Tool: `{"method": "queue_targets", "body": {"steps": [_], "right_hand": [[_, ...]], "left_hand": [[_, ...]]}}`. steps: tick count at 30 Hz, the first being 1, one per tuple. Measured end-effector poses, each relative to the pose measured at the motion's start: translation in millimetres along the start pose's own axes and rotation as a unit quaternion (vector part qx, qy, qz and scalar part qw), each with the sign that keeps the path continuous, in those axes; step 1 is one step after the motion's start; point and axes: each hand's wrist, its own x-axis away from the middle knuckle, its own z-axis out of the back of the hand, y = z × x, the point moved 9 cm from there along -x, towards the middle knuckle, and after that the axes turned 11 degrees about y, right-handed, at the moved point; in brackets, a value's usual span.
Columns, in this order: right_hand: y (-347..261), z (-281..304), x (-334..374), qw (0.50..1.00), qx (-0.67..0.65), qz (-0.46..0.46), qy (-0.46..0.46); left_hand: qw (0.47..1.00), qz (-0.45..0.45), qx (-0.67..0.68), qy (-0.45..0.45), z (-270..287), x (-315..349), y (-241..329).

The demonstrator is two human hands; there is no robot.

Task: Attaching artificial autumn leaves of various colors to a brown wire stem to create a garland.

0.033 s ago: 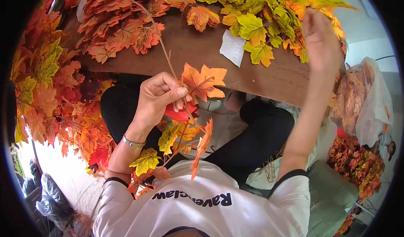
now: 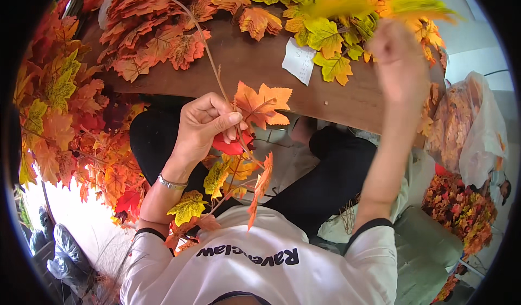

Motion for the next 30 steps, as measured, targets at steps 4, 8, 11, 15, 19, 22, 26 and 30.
{"method": "queue_targets", "body": {"steps": [4,8,11,15,19,22,26,30], "right_hand": [[101,-71,72,0.991,0.071,-0.106,0.044],[160,-67,83,0.968,0.079,-0.205,0.122],[183,-68,92,0.961,-0.049,-0.232,0.141],[202,-84,99,0.924,-0.174,-0.314,0.135],[206,-95,103,0.912,-0.197,-0.325,0.153],[197,-107,104,0.922,-0.162,-0.315,0.156],[210,-97,108,0.911,-0.203,-0.325,0.151],[210,-89,106,0.915,-0.191,-0.31,0.172]], "left_hand": [[0.999,-0.001,-0.05,-0.002,2,-1,-9],[0.996,-0.063,-0.064,0.023,5,0,-4],[0.998,-0.052,-0.044,0.018,3,1,1],[1.0,0.006,0.003,-0.01,-4,3,3],[1.0,0.009,0.009,-0.013,-1,2,5],[1.0,0.013,-0.004,0.0,1,2,6],[1.0,0.013,-0.009,0.004,4,4,1],[1.0,0.015,-0.003,0.001,0,3,5]]}}
